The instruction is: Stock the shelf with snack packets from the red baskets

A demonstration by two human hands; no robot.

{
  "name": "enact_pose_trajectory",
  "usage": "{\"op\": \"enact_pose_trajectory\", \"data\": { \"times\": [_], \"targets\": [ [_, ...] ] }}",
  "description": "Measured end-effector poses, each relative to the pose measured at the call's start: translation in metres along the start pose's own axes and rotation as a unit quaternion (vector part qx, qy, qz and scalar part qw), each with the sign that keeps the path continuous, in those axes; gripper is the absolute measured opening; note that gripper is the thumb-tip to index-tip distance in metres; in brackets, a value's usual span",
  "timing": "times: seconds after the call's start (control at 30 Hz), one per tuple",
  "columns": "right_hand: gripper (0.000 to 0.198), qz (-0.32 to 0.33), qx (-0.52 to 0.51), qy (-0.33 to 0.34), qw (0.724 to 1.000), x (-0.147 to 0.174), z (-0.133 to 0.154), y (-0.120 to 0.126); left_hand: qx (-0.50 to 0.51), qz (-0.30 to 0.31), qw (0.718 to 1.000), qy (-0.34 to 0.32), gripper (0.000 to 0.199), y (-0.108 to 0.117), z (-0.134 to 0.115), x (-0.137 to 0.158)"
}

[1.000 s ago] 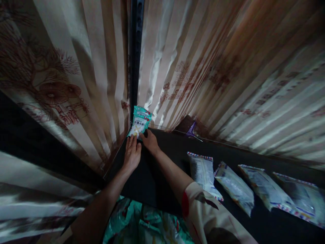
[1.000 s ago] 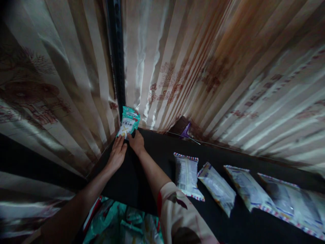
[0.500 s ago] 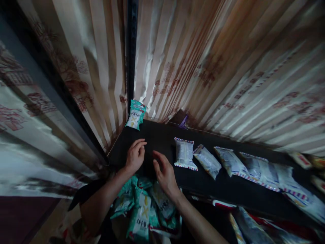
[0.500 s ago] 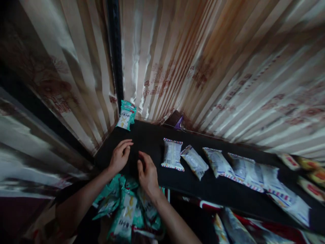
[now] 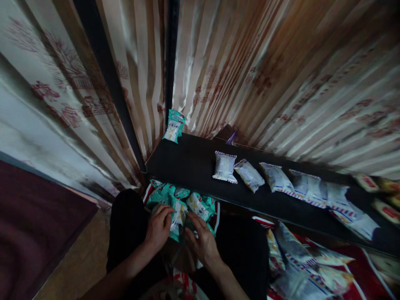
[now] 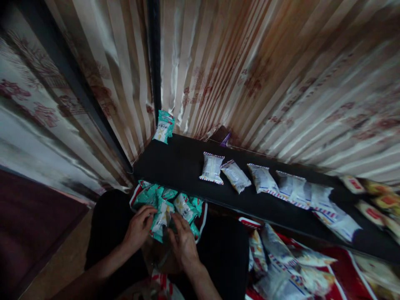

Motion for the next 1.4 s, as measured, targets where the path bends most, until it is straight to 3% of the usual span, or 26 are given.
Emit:
{"op": "enact_pose_trajectory", "data": {
  "times": [0.13, 0.23, 0.33, 0.57, 0.77, 0.93, 1.13, 1.27, 1.4],
  "targets": [
    [0.06, 0.078, -0.003, -0.015, 0.997, 0.01, 0.0, -0.038, -0.109, 0.03, 0.99, 0.081, 0.031, -0.012, 0.02, 0.033],
    [0.061, 0.076, -0.009, -0.043, 0.996, 0.013, -0.004, -0.05, -0.15, 0.087, 0.975, 0.14, 0.039, -0.024, 0.031, 0.041],
    [0.055, 0.043, -0.008, -0.054, 0.998, 0.013, -0.006, -0.051, -0.123, 0.115, 0.972, 0.163, 0.043, -0.034, 0.036, 0.04],
    [0.045, -0.007, -0.019, -0.034, 0.999, 0.011, -0.003, -0.037, -0.076, 0.093, 0.982, 0.146, 0.04, -0.035, 0.03, 0.039],
    [0.034, 0.013, 0.044, -0.035, 0.998, 0.01, 0.008, -0.007, -0.064, 0.117, 0.987, 0.088, 0.045, -0.017, 0.008, 0.038],
    [0.043, -0.017, 0.118, 0.036, 0.992, -0.001, 0.021, 0.021, -0.096, 0.174, 0.98, -0.003, 0.053, -0.001, -0.015, 0.025],
    [0.058, 0.088, 0.094, 0.1, 0.987, -0.015, 0.03, 0.027, -0.183, 0.23, 0.939, -0.18, 0.055, 0.025, -0.049, 0.009],
    [0.053, 0.103, 0.058, 0.093, 0.989, -0.022, 0.035, 0.03, -0.176, 0.237, 0.928, -0.229, 0.053, 0.038, -0.066, -0.001],
    [0.048, 0.06, 0.035, 0.053, 0.996, -0.029, 0.031, 0.035, -0.135, 0.207, 0.939, -0.239, 0.06, 0.043, -0.075, -0.014]
  ]
}}
Point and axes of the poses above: each hand's wrist, its own x-axis away from the middle knuckle, its own y-axis out of the back of the hand, z = x × y, the point moved 4 cm from there along -x, towards the middle knuckle, and after that the axes turned 10 degrees about y, right-handed, at the moved point
